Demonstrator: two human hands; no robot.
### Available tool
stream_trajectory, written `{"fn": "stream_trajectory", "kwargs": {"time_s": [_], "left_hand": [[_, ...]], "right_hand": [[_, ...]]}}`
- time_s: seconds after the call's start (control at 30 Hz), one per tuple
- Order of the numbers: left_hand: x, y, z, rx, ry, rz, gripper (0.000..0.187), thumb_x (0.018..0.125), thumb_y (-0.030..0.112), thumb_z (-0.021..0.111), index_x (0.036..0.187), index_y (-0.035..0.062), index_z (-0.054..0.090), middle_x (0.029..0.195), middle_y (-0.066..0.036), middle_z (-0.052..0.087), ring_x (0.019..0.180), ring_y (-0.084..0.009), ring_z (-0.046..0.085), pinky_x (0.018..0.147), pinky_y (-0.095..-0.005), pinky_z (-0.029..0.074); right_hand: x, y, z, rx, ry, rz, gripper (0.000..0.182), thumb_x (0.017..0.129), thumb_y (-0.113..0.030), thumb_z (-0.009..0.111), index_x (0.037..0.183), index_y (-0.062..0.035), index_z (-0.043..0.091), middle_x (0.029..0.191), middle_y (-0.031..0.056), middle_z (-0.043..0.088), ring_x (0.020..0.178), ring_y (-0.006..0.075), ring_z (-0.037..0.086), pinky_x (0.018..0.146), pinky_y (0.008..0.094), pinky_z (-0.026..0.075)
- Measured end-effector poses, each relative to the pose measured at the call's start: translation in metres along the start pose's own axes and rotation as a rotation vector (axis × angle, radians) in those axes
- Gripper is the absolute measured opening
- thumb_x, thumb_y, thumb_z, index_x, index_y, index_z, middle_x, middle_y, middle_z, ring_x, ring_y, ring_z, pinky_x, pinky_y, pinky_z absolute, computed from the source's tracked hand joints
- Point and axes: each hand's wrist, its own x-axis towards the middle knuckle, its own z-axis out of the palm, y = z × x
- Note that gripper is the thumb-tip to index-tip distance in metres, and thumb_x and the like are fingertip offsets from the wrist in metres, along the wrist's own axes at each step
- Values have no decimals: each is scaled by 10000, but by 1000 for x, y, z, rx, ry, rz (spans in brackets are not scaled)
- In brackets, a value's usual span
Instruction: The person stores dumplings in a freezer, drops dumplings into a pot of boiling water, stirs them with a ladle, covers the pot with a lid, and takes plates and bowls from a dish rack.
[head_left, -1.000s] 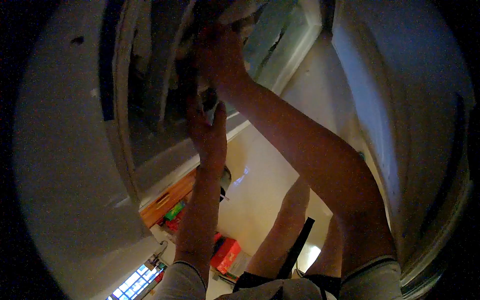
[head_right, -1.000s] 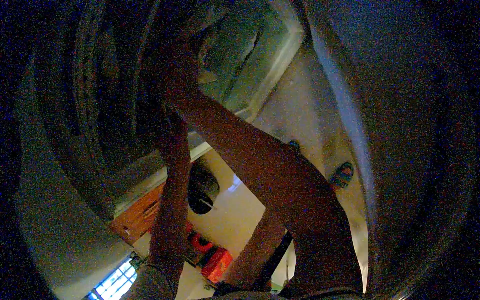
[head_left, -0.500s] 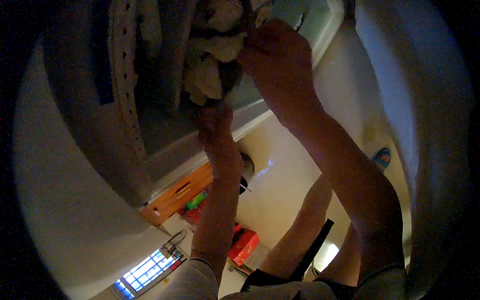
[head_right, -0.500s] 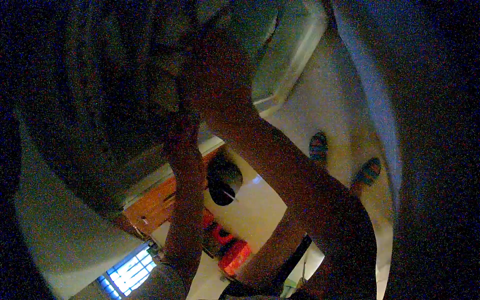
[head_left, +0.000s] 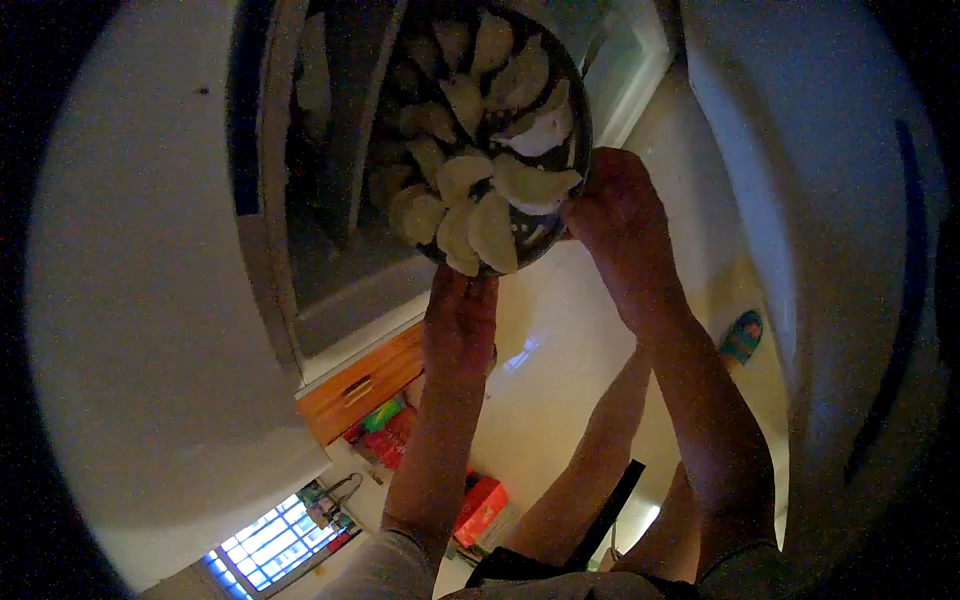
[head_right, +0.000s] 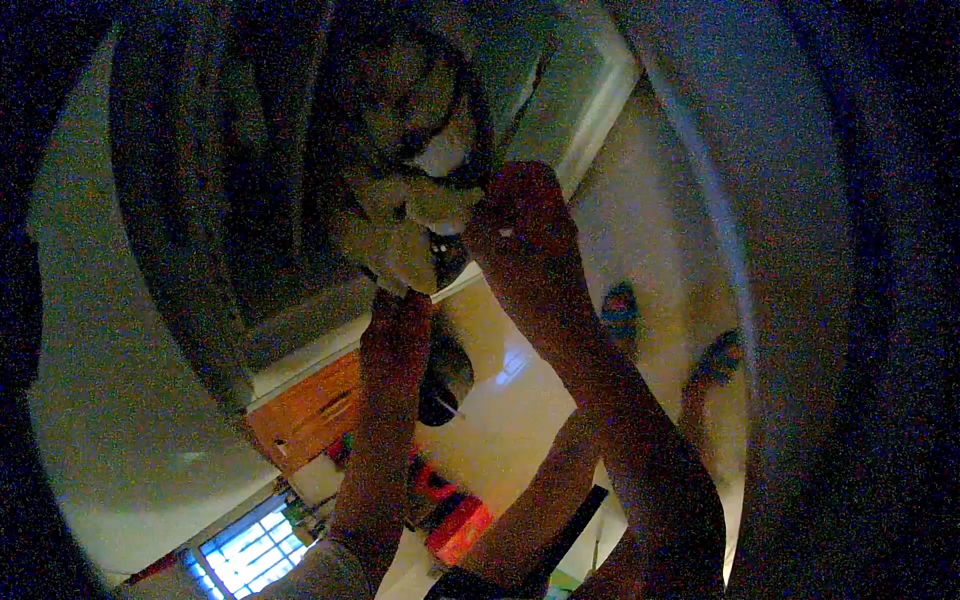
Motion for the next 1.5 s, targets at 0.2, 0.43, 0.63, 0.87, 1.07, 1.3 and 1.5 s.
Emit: {"fn": "stream_trajectory", "kwargs": {"time_s": [0.2, 0.43, 0.63, 0.87, 1.07, 1.3, 1.5], "left_hand": [[-29, 1, 15, 614, 31, -171, 316, 950, 228, 513, 1169, 1, 529, 1099, -137, 647, 964, -233, 643, 818, -374, 542], [-24, 85, -22, 1165, -10, 222, 321, 951, 294, 511, 1048, 0, 594, 896, -124, 661, 763, -215, 635, 680, -356, 530], [58, 98, 14, -254, 24, 186, 353, 978, 230, 477, 1258, 17, 508, 1256, -145, 558, 1092, -243, 580, 890, -389, 534], [87, 111, 27, -474, -293, 85, 346, 983, 218, 468, 1255, 13, 528, 1203, -145, 613, 1050, -251, 625, 899, -366, 550], [104, 122, 40, -282, -15, 107, 341, 982, 246, 462, 1255, 62, 548, 1144, -121, 648, 1025, -266, 639, 858, -352, 556], [17, 68, 36, -137, 244, 103, 356, 963, 255, 471, 1252, 61, 544, 1144, -117, 645, 1031, -264, 635, 869, -360, 547], [-20, 52, 30, -154, 257, 62, 369, 946, 263, 478, 1248, 60, 541, 1144, -114, 642, 1035, -263, 631, 878, -367, 539]], "right_hand": [[-9, -32, -31, -97, -98, 172, 435, 856, -167, 615, 1257, -15, 539, 1028, 83, 651, 909, 163, 615, 772, 312, 506], [-72, -46, -72, -332, 8, 147, 334, 875, -179, 572, 1164, -12, 592, 966, 94, 668, 864, 194, 637, 741, 338, 518], [-133, -76, -105, -299, 121, 217, 339, 874, -182, 579, 1168, -13, 591, 964, 87, 669, 861, 190, 643, 731, 337, 524], [-138, -95, -135, -173, 270, 204, 352, 868, -168, 585, 1179, -5, 583, 978, 88, 667, 873, 185, 641, 742, 328, 522], [-125, -105, -138, -104, 299, 204, 364, 862, -157, 590, 1189, 1, 575, 990, 89, 665, 883, 180, 639, 751, 321, 520], [-141, -96, -141, -40, 296, 181, 379, 856, -143, 597, 1201, 9, 567, 1004, 90, 663, 894, 174, 637, 761, 312, 518], [-122, -96, -127, 0, 238, 155, 392, 850, -132, 602, 1211, 16, 560, 1016, 91, 661, 904, 169, 635, 770, 304, 516]]}}
